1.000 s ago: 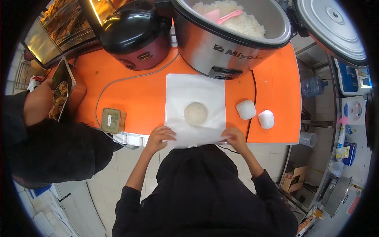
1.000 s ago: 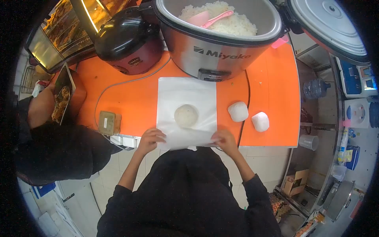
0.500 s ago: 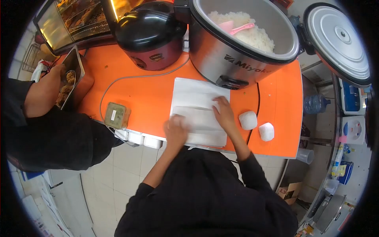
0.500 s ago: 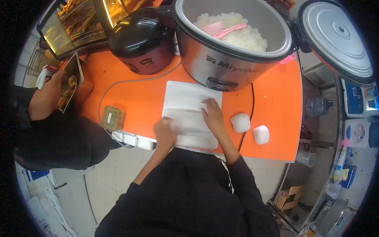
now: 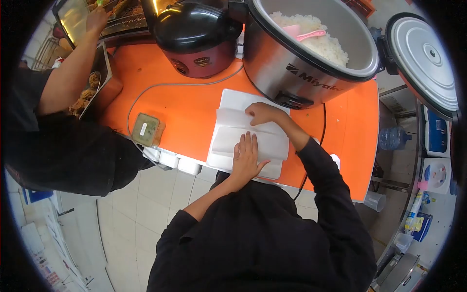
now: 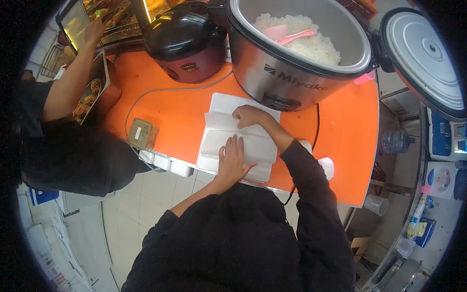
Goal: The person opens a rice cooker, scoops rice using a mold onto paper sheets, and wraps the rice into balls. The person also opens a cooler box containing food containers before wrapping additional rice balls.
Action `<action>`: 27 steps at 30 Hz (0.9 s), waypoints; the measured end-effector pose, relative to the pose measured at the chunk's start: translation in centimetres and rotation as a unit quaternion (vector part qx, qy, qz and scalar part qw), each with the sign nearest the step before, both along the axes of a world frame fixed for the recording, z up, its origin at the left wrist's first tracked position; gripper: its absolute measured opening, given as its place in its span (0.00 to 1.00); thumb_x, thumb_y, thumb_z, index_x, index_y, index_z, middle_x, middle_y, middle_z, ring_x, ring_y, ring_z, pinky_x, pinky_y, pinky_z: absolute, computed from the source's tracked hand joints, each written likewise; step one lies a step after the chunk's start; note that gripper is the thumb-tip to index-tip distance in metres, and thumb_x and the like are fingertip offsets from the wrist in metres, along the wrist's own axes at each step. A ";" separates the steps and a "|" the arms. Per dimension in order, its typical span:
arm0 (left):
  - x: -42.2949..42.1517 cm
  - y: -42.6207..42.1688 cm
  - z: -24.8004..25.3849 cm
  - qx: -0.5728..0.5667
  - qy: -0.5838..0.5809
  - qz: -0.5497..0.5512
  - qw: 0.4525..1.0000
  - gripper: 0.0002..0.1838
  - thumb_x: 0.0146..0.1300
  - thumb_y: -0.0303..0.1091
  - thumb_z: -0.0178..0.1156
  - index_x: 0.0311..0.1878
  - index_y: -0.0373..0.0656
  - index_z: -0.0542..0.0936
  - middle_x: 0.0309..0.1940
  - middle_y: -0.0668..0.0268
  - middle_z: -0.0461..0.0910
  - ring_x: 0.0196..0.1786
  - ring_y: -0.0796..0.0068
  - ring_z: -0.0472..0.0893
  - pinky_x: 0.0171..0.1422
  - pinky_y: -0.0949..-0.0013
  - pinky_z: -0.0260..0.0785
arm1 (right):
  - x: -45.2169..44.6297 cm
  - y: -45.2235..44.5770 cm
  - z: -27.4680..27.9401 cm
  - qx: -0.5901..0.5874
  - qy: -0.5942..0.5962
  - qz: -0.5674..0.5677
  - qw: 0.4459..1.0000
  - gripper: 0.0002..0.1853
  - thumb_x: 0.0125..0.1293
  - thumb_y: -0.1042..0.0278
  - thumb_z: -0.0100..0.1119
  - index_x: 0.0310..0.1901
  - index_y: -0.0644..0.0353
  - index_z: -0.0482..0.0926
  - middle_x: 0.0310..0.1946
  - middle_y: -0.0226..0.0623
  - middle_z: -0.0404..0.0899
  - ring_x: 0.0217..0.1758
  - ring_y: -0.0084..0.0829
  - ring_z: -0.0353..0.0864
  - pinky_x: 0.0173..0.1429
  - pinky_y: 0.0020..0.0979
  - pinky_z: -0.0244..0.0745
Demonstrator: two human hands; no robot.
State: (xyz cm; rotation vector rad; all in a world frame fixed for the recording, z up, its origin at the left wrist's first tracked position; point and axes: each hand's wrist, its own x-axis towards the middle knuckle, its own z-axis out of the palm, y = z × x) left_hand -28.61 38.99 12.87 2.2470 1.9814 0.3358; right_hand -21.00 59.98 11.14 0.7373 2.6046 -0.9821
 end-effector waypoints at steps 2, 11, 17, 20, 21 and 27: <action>0.4 0.0 0.0 0.012 0.021 0.010 1.000 0.47 0.54 0.66 0.47 0.65 0.33 0.56 0.64 0.49 0.56 0.68 0.55 0.54 0.66 0.54 0.41 | 1.5 -1.3 0.2 -0.007 0.089 -0.018 0.996 0.17 0.39 0.63 0.67 0.32 0.61 0.76 0.30 0.41 0.76 0.36 0.38 0.76 0.39 0.36 0.70; -0.7 -0.9 -2.2 0.041 0.028 -0.053 0.997 0.50 0.50 0.70 0.49 0.64 0.34 0.58 0.60 0.47 0.59 0.66 0.54 0.55 0.66 0.51 0.41 | 3.3 -10.6 4.3 0.072 0.083 -0.156 0.982 0.14 0.54 0.69 0.56 0.44 0.57 0.79 0.36 0.38 0.81 0.36 0.39 0.79 0.43 0.38 0.74; -3.2 -1.2 -4.4 -0.079 -0.264 -0.029 0.961 0.28 0.57 0.52 0.50 0.51 0.39 0.68 0.52 0.53 0.66 0.58 0.57 0.62 0.65 0.50 0.39 | 2.0 -18.6 1.8 0.195 0.168 -0.307 0.916 0.22 0.62 0.62 0.49 0.54 0.67 0.68 0.54 0.52 0.70 0.60 0.44 0.68 0.62 0.45 0.61; -4.7 -2.0 -3.3 0.249 -0.295 0.047 0.921 0.19 0.57 0.42 0.50 0.49 0.41 0.68 0.53 0.57 0.66 0.60 0.60 0.62 0.65 0.49 0.37 | 0.9 -21.5 1.8 0.208 0.149 -0.337 0.906 0.28 0.62 0.62 0.49 0.60 0.70 0.59 0.61 0.56 0.60 0.67 0.48 0.57 0.66 0.48 0.54; -5.6 -1.9 -2.1 0.233 -0.211 -0.030 0.949 0.24 0.57 0.41 0.51 0.56 0.42 0.65 0.59 0.61 0.64 0.63 0.66 0.62 0.65 0.51 0.37 | 0.7 -22.1 1.9 0.161 0.141 -0.329 0.920 0.34 0.60 0.64 0.50 0.64 0.72 0.51 0.66 0.58 0.48 0.70 0.52 0.48 0.68 0.51 0.48; -7.6 -2.5 -3.7 -0.011 -0.086 -0.078 0.993 0.34 0.55 0.39 0.58 0.65 0.45 0.60 0.65 0.67 0.61 0.64 0.78 0.64 0.62 0.53 0.44 | 2.0 -25.5 -1.4 0.153 0.254 -0.411 0.862 0.37 0.52 0.73 0.59 0.63 0.71 0.53 0.66 0.55 0.48 0.70 0.50 0.48 0.67 0.42 0.54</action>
